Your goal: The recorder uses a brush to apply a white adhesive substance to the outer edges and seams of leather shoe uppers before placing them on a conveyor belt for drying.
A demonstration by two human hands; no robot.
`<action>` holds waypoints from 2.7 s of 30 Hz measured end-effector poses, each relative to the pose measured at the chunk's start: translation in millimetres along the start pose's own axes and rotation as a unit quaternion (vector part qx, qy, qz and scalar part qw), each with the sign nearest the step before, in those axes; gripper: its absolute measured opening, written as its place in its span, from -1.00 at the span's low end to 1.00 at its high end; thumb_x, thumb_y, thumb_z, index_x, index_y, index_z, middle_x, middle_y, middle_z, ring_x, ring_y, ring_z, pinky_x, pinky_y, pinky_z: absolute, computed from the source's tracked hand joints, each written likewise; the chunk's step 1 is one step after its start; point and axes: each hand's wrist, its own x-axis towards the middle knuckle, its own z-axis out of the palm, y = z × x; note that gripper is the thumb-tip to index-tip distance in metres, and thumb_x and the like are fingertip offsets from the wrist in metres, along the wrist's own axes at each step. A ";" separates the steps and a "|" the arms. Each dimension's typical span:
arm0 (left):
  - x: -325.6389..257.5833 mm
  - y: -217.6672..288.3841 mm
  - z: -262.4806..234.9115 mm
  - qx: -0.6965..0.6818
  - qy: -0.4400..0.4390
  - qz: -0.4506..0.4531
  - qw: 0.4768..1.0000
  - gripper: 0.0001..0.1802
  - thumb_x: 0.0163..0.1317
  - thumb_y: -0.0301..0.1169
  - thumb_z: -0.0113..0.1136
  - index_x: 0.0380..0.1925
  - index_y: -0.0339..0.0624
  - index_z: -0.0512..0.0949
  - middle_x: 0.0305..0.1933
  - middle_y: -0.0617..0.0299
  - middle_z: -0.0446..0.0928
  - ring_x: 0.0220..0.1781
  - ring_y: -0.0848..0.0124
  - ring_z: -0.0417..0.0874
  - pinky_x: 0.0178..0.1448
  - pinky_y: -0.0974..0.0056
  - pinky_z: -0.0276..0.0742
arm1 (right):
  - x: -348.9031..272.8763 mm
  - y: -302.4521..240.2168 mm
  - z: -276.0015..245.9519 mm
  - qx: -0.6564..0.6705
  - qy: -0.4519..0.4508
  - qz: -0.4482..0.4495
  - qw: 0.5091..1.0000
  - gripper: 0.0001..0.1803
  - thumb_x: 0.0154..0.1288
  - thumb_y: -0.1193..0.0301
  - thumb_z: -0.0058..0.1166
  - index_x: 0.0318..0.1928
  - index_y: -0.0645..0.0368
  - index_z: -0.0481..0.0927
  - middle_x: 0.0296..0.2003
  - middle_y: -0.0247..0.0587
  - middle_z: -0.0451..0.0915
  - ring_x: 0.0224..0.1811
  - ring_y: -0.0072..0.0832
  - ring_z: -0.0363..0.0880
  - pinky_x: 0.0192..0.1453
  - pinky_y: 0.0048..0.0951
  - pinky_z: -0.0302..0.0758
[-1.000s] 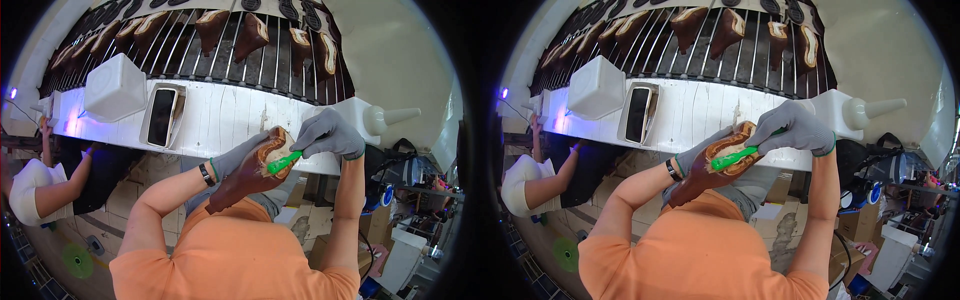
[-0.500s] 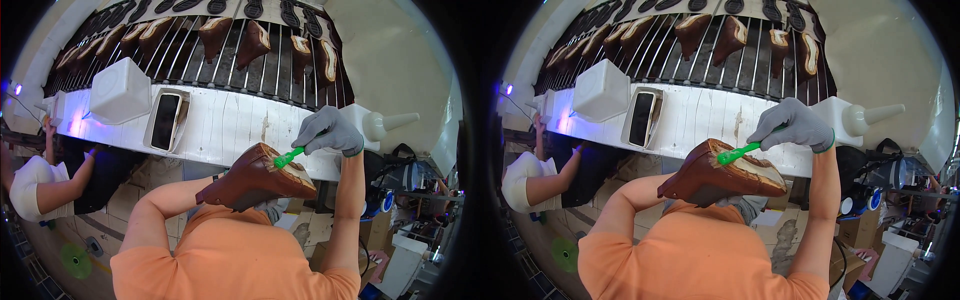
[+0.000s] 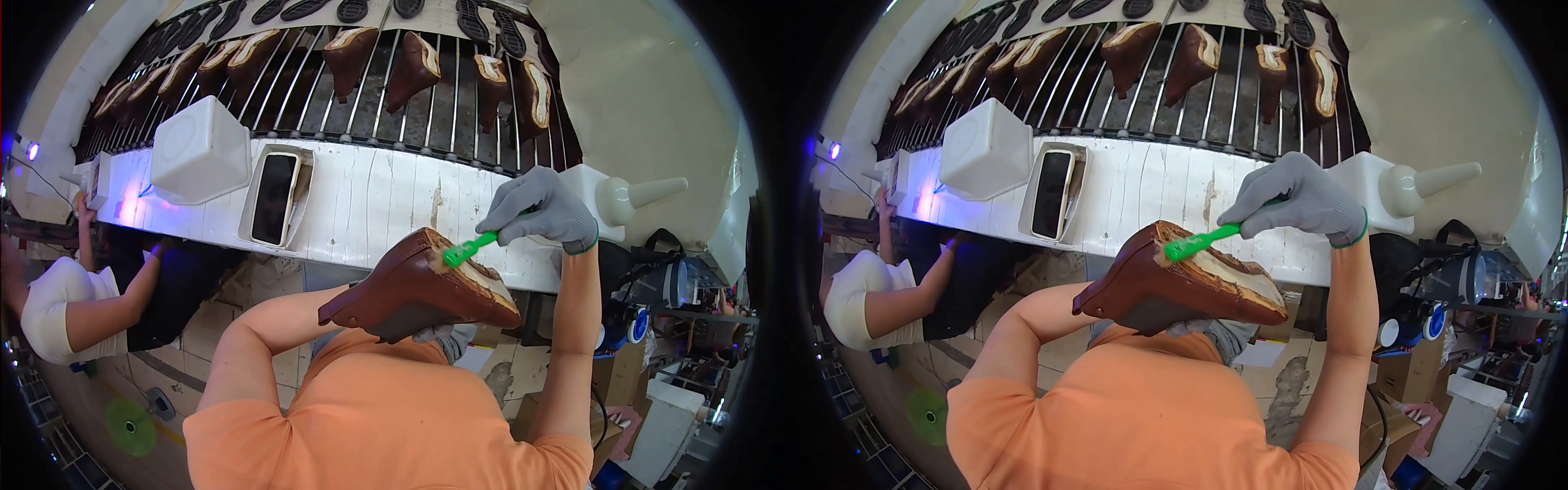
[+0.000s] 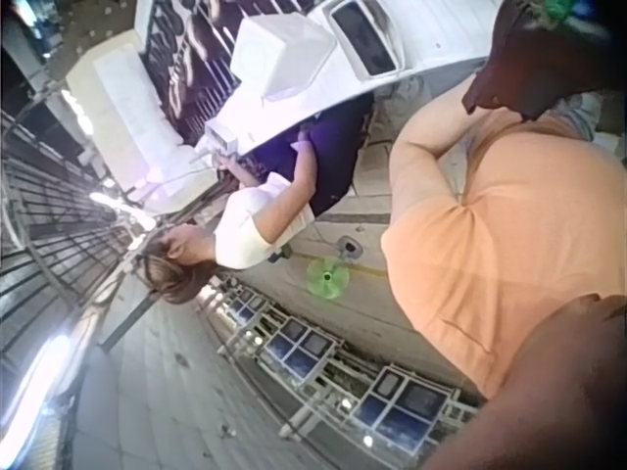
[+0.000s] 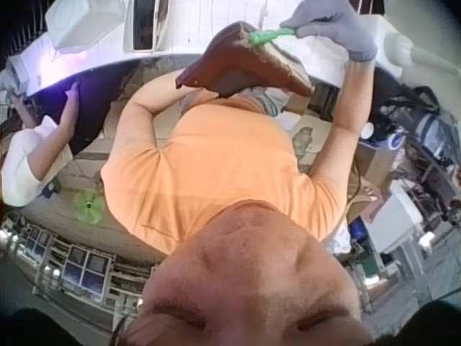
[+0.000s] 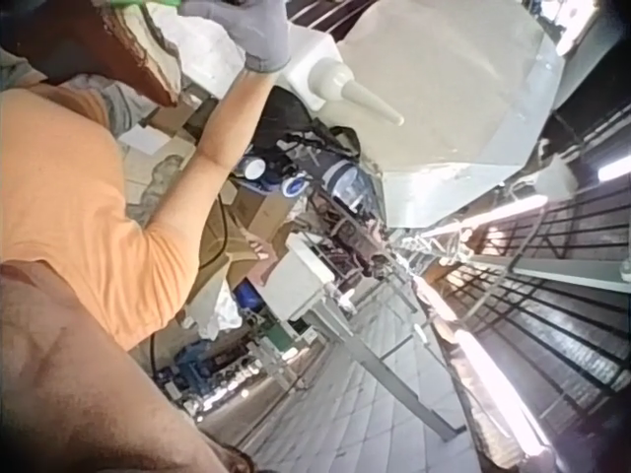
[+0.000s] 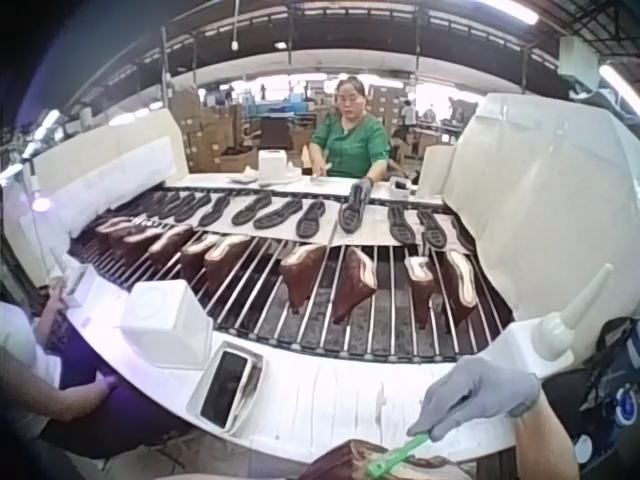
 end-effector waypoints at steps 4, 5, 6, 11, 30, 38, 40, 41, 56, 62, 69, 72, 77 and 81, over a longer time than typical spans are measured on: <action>0.4 -7.1 -2.4 -0.047 -0.002 -0.003 0.999 -0.50 0.37 -0.34 0.14 0.27 -0.22 0.34 0.19 0.09 0.50 0.18 0.38 0.55 0.37 0.27 0.41 | 2.8 9.6 -8.3 0.043 -0.061 0.000 0.997 -0.67 -0.11 0.53 0.45 -0.24 0.34 0.74 -0.45 -0.08 0.69 -0.47 -0.48 0.62 -0.39 -0.53 0.47; 1.7 -8.5 -1.2 -0.058 0.000 -0.005 0.998 -0.50 0.38 -0.34 0.14 0.27 -0.22 0.34 0.20 0.09 0.49 0.19 0.38 0.55 0.37 0.27 0.41 | 4.1 11.1 -12.1 0.044 -0.106 0.010 0.993 -0.66 -0.11 0.52 0.46 -0.23 0.36 0.73 -0.46 -0.07 0.68 -0.48 -0.47 0.62 -0.40 -0.51 0.47; -1.6 -10.0 -3.5 -0.069 0.001 -0.005 0.998 -0.50 0.38 -0.34 0.13 0.28 -0.22 0.33 0.21 0.09 0.49 0.19 0.38 0.54 0.37 0.27 0.42 | 5.0 12.8 -15.9 0.044 -0.152 0.019 0.987 -0.65 -0.11 0.50 0.46 -0.23 0.38 0.73 -0.46 -0.05 0.68 -0.49 -0.46 0.62 -0.41 -0.50 0.47; 2.0 -14.1 -16.8 -0.115 -0.005 -0.007 0.993 -0.49 0.39 -0.35 0.12 0.30 -0.22 0.32 0.24 0.07 0.47 0.22 0.38 0.53 0.37 0.27 0.42 | -15.6 49.8 -31.4 0.102 -0.034 -0.027 0.994 -0.74 0.01 0.57 0.33 -0.22 0.38 0.72 -0.47 -0.17 0.67 -0.53 -0.65 0.49 -0.48 -0.62 0.34; 34.2 -27.4 -65.4 -0.074 0.267 -0.008 0.961 -0.32 0.39 0.08 0.00 0.14 -0.38 0.40 0.01 0.10 0.54 0.02 0.44 0.52 0.16 0.34 0.41 | -15.9 32.5 21.8 -0.098 0.249 0.105 0.958 -0.78 0.13 0.50 0.29 -0.17 0.18 0.76 -0.48 -0.38 0.65 -0.47 -0.76 0.43 -0.38 -0.63 0.34; 31.4 -29.3 -67.2 -0.103 0.253 -0.016 0.962 -0.32 0.39 0.07 0.01 0.14 -0.39 0.39 -0.02 0.12 0.54 -0.02 0.45 0.54 0.12 0.33 0.44 | -26.2 24.4 22.3 -0.062 0.114 0.109 0.986 -0.79 0.11 0.50 0.32 -0.19 0.23 0.75 -0.48 -0.39 0.65 -0.47 -0.75 0.41 -0.38 -0.59 0.33; 29.9 -30.6 -66.8 -0.122 0.248 -0.024 0.961 -0.33 0.39 0.07 0.01 0.14 -0.38 0.39 -0.02 0.13 0.54 -0.03 0.46 0.54 0.11 0.34 0.45 | -27.3 18.4 22.3 -0.044 0.092 0.099 0.990 -0.79 0.10 0.50 0.33 -0.20 0.24 0.75 -0.47 -0.36 0.65 -0.46 -0.72 0.44 -0.36 -0.58 0.36; 30.0 -33.3 -66.9 -0.122 0.242 -0.031 0.962 -0.32 0.39 0.08 0.00 0.14 -0.38 0.39 -0.03 0.13 0.54 -0.05 0.47 0.54 0.09 0.34 0.46 | -28.5 17.2 21.2 -0.060 0.069 0.080 0.993 -0.78 0.08 0.51 0.35 -0.20 0.25 0.75 -0.47 -0.32 0.66 -0.44 -0.67 0.49 -0.33 -0.55 0.39; 33.3 -53.2 -48.1 -0.340 0.080 -0.184 0.919 -0.33 0.42 0.07 -0.06 0.20 -0.34 0.40 0.15 0.07 0.52 0.07 0.41 0.58 0.23 0.34 0.47 | -18.8 4.3 11.8 -0.055 -0.048 0.030 0.997 -0.74 -0.02 0.55 0.40 -0.23 0.27 0.75 -0.49 -0.24 0.67 -0.49 -0.57 0.57 -0.39 -0.53 0.43; 39.3 -71.8 -49.3 -0.313 0.093 -0.114 0.938 -0.34 0.43 0.05 -0.07 0.24 -0.32 0.36 0.18 0.10 0.50 0.12 0.44 0.55 0.25 0.35 0.45 | -26.7 30.1 -3.3 0.022 -0.048 -0.020 0.998 -0.72 -0.04 0.49 0.43 -0.25 0.31 0.74 -0.50 -0.15 0.66 -0.51 -0.55 0.56 -0.45 -0.55 0.41; 45.9 -68.1 -88.3 -0.182 0.192 -0.100 0.959 -0.27 0.39 0.16 -0.07 0.19 -0.33 0.39 0.10 0.08 0.56 0.06 0.36 0.59 0.19 0.25 0.47 | -57.8 166.7 58.2 0.462 0.288 -0.226 0.808 -0.70 0.30 0.24 0.20 -0.07 0.15 0.62 -0.47 -0.38 0.46 -0.66 -0.64 0.16 -0.60 -0.59 0.06; 54.9 -65.0 -102.6 0.119 0.231 -0.137 0.956 -0.20 0.35 0.23 -0.08 0.19 -0.34 0.38 0.02 -0.07 0.58 0.03 0.19 0.62 0.14 0.18 0.48 | -66.4 212.0 104.3 0.526 0.319 -0.196 0.764 -0.69 0.36 0.20 0.12 -0.06 0.16 0.60 -0.38 -0.37 0.54 -0.63 -0.65 0.23 -0.57 -0.59 0.12; 61.8 -46.6 -98.7 0.355 0.209 -0.240 0.879 -0.22 0.36 0.11 -0.05 0.31 -0.34 0.20 0.02 -0.24 0.52 0.09 -0.12 0.53 0.12 0.07 0.43 | -71.8 242.5 124.7 0.573 0.271 -0.189 0.750 -0.71 0.30 0.29 0.21 -0.08 0.20 0.60 -0.35 -0.32 0.60 -0.62 -0.65 0.26 -0.56 -0.59 0.16; 70.9 1.6 -67.5 0.448 0.314 0.129 0.827 -0.22 0.33 -0.18 0.09 0.41 -0.32 0.03 0.30 -0.23 0.29 0.32 -0.03 0.33 0.39 0.07 0.18 | -73.9 248.3 119.8 0.560 0.252 -0.185 0.767 -0.71 0.35 0.28 0.15 -0.01 0.14 0.59 -0.33 -0.36 0.53 -0.58 -0.63 0.29 -0.50 -0.58 0.22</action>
